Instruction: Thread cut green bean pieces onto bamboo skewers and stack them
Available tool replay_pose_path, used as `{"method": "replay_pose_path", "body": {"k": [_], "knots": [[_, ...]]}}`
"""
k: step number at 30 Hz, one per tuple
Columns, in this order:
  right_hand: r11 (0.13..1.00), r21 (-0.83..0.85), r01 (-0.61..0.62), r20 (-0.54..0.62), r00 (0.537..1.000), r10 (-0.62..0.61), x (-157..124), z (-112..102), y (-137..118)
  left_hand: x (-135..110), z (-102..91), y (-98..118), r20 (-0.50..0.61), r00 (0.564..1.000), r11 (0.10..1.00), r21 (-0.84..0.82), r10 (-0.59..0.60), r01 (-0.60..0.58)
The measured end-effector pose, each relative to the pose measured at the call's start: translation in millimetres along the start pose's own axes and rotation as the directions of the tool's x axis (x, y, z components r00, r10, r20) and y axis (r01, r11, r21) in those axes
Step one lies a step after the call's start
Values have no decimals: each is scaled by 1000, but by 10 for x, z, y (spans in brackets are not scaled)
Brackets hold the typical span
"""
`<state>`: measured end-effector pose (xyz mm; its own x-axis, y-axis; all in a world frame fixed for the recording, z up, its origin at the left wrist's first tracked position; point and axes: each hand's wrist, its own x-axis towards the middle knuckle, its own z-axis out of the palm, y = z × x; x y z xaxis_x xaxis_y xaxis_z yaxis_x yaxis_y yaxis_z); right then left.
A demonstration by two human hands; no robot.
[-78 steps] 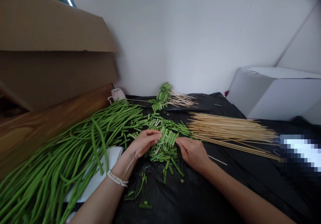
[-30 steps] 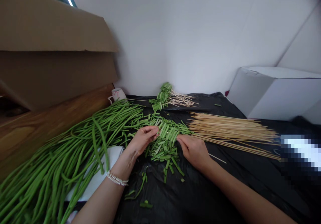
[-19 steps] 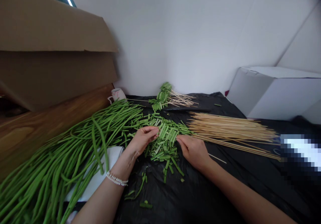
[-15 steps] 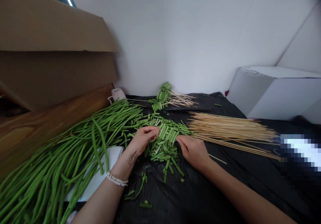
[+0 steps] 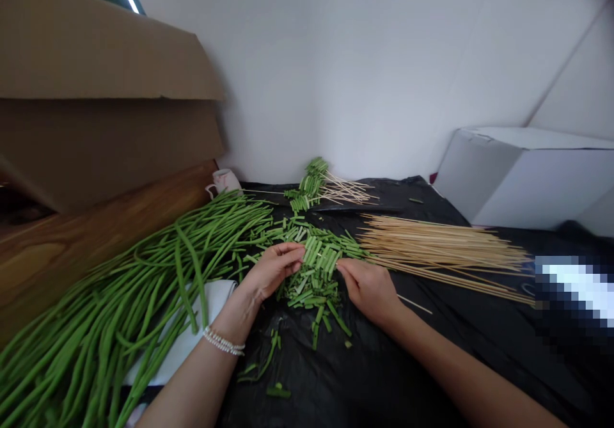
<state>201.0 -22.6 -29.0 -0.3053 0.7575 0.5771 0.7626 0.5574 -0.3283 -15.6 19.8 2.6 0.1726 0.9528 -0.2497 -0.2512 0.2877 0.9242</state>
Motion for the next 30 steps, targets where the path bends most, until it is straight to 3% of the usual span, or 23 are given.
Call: {"method": "replay_pose_path", "body": {"k": [13,20,23,26,28,30], "knots": [[1000,-18,2,52,999,-1,-11,-6,-17,21,-7,-42,12,1000,997,73,-15,14],[999,31,-10,-73,997,12,20,5,20,16,-133,112,-7,989,962,232,148,-143],[999,26,-25,-108,994,28,28,-4,64,45,-257,172,-90,948,836,501,306,-223],[999,25,-31,-101,994,33,32,-13,89,74,-332,154,-52,904,593,771,425,-234],[999,27,-26,-93,995,29,32,-14,85,81,-344,115,4,907,478,849,421,-226],[999,30,-24,-91,995,27,31,-11,73,76,-338,75,46,932,430,878,360,-209]]}}
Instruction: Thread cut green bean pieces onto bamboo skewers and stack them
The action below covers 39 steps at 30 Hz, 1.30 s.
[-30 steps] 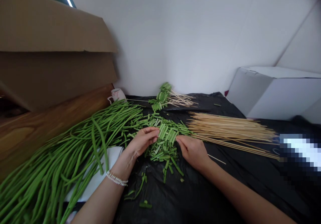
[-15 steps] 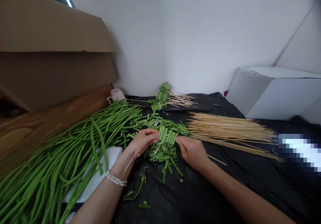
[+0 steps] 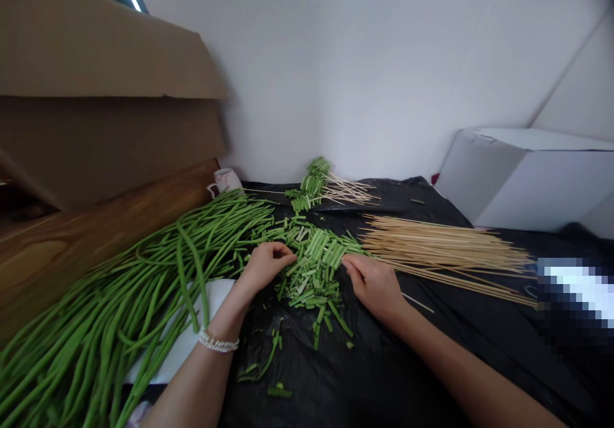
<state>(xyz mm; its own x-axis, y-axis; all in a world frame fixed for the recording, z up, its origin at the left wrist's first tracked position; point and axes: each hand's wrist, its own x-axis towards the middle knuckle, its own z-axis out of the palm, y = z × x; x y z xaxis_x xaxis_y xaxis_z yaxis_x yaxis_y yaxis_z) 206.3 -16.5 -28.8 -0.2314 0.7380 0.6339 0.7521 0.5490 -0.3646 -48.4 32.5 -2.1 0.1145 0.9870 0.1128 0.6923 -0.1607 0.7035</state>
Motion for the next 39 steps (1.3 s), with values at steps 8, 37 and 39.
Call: {"method": "replay_pose_path", "body": {"k": [8,37,39], "knots": [[1000,3,-26,7,1000,26,-2,4,-25,-49,19,-8,168,986,997,64,18,-30],[999,42,-25,158,987,18,5,4,-47,-46,130,188,114,983,716,-674,-141,181],[999,35,-29,160,987,23,-1,10,-47,-48,122,198,101,985,745,-645,-139,171]]}}
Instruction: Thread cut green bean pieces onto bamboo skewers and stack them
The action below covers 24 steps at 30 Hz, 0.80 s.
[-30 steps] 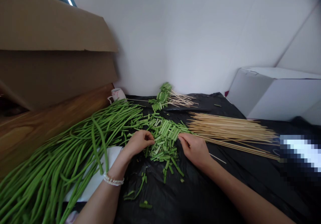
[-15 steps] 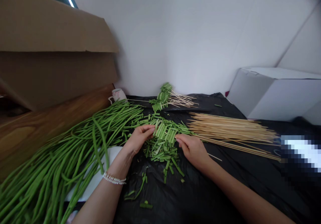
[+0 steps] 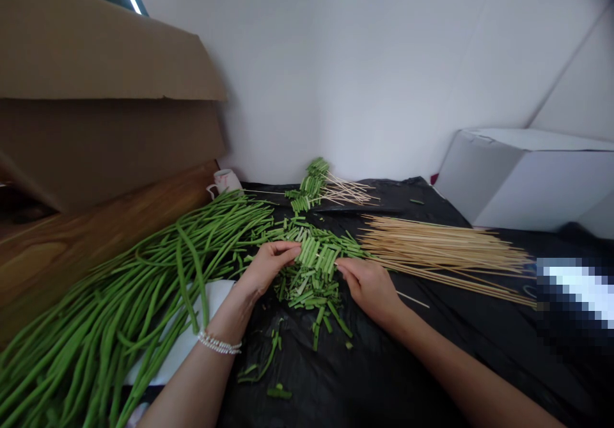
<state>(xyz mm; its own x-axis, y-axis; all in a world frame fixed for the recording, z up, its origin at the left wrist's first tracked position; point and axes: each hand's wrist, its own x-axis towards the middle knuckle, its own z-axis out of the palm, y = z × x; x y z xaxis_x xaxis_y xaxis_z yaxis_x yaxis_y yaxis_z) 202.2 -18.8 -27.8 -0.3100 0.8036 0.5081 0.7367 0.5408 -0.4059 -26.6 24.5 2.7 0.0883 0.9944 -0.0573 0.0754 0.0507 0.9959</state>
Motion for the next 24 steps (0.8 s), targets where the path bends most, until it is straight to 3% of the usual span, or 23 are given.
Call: {"method": "replay_pose_path", "body": {"k": [11,17,24], "knots": [[988,-147,-40,138,989,60,-32,-11,-105,31,19,-51,-22,998,981,189,55,-49],[987,-157,-43,144,987,66,-28,-16,-89,29,45,-67,-47,997,991,123,59,-53],[984,-176,-32,142,988,58,-36,-6,-91,38,23,-59,12,997,988,136,75,-76]]}}
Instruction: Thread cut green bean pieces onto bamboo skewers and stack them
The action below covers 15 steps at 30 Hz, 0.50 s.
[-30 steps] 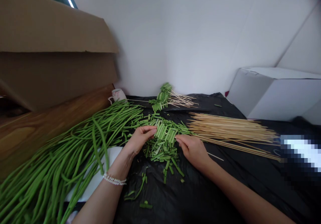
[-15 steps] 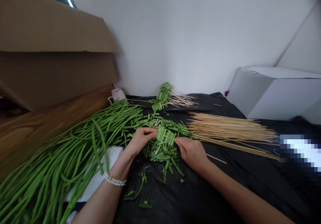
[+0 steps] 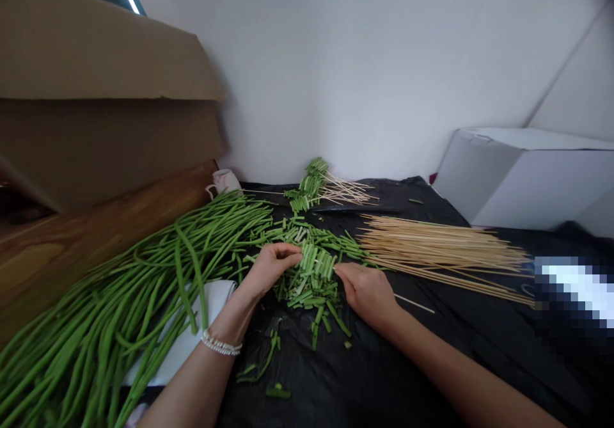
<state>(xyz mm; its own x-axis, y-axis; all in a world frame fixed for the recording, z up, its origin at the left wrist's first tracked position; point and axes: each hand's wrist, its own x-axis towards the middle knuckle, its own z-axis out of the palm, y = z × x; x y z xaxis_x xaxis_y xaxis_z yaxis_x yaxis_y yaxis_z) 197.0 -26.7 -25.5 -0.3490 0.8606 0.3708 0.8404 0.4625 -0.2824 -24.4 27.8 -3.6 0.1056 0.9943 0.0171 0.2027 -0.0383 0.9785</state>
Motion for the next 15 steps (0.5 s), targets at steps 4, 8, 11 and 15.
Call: {"method": "replay_pose_path", "body": {"k": [4,8,11,15], "knots": [[1000,-14,7,-6,1000,-7,-13,10,-12,-9,9,24,0,1000,1000,3,1,-1],[998,50,26,-62,998,-23,-4,20,2,-48,42,69,-26,999,986,-161,-45,40],[994,103,34,-127,992,-21,8,21,14,-79,72,100,-2,990,922,-366,-139,129],[985,164,49,-184,983,-18,15,26,18,-83,90,104,61,977,838,-505,-205,208]]}}
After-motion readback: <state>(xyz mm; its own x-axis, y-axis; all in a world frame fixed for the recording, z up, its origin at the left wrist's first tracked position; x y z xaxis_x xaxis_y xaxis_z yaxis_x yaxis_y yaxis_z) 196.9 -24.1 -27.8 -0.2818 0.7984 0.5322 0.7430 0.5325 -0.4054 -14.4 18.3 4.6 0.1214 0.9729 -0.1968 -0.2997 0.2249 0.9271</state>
